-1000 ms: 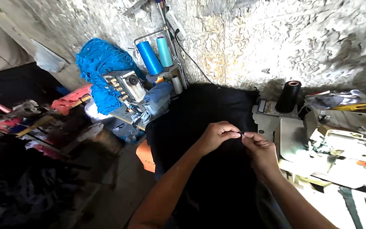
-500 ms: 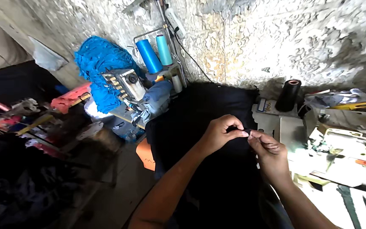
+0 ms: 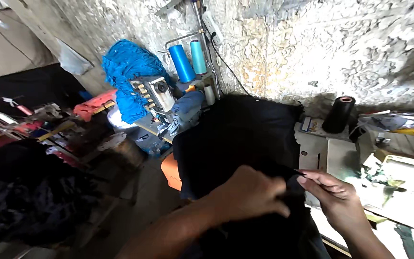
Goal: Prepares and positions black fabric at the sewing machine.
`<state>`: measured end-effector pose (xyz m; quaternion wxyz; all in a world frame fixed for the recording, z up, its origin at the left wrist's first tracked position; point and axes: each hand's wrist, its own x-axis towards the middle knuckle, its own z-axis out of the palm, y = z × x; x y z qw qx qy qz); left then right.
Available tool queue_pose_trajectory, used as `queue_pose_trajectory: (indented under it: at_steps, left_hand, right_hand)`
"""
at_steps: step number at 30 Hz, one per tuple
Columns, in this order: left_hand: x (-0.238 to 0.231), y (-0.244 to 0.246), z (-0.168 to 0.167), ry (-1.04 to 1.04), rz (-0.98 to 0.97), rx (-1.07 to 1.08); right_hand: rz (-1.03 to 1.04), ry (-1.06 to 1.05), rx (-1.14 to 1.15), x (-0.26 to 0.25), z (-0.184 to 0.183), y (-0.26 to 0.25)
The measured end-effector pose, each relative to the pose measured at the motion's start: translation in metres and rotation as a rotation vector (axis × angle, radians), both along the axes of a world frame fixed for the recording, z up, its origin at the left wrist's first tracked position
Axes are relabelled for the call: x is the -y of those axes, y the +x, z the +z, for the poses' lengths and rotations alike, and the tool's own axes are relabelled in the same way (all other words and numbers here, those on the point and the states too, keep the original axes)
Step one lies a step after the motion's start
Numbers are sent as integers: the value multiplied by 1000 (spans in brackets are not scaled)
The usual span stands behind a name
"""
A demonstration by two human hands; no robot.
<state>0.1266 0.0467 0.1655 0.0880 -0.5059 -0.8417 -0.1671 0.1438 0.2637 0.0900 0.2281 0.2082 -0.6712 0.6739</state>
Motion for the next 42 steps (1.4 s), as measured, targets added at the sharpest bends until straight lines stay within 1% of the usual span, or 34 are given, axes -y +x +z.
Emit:
queue_pose_trajectory:
  at_steps: [2, 4, 5, 7, 9, 11, 13, 14, 16, 17, 19, 22, 23, 24, 26, 29, 32, 33, 35, 37, 38, 40, 42]
  left_hand:
    - [11, 36, -3, -149, -96, -91]
    - [21, 62, 1, -212, -135, -114]
    - [27, 68, 5, -227, -119, -112]
    - [43, 66, 17, -232, -3, -122]
    - [62, 42, 26, -160, 124, -146]
    - [82, 1, 28, -61, 252, -207]
    - [94, -45, 22, -33, 400, -231]
    - [94, -66, 16, -62, 505, -192]
    - [81, -101, -2, -156, 699, -29]
    - [71, -115, -15, -139, 706, -2]
    - [43, -130, -37, -21, 609, 120]
    - [0, -138, -59, 152, 293, 438]
    - [-11, -141, -62, 148, 227, 516]
    - [-18, -144, -64, 124, 187, 550]
    - [-26, -152, -72, 119, 137, 504]
    - [-28, -160, -82, 207, 73, 330]
    - [-30, -155, -83, 267, 77, 243]
    - [-30, -153, -84, 305, 86, 242]
    - [-29, -149, -85, 393, 97, 279]
    - [-27, -143, -80, 485, 117, 375]
    - [-25, -139, -77, 525, 126, 436]
    - [-22, -132, -71, 580, 126, 525]
    - [-22, -124, -69, 623, 126, 517]
  right_hand:
    - [-29, -29, 62, -8, -5, -6]
    - [-55, -92, 140, -12, -11, -17]
    - [-54, -137, 185, -14, -15, -24]
    - [-49, -238, 256, -15, -20, -33]
    - [-70, -290, 295, -12, -22, -40]
    - [-101, -324, 337, -7, -25, -50]
    - [-129, -301, 407, 4, -29, -64]
    - [-138, -275, 452, 12, -30, -71]
    - [-141, -224, 522, 29, -33, -84]
    - [-143, -207, 541, 36, -35, -90]
    - [-140, -173, 561, 43, -40, -97]
    - [-149, -157, 559, 45, -48, -102]
    - [-151, -158, 556, 43, -50, -103]
    - [-153, -164, 557, 41, -52, -104]
    - [-145, -177, 570, 36, -54, -103]
    - [-122, -210, 575, 33, -55, -103]
    - [-118, -257, 550, 34, -56, -101]
    - [-117, -237, 516, 33, -58, -98]
    - [-184, -108, 411, 32, -71, -85]
    - [-225, 59, 327, 29, -86, -59]
    - [-221, 106, 303, 28, -95, -44]
    - [-187, 135, 295, 23, -107, -19]
    - [-163, 167, 322, 18, -109, -4]
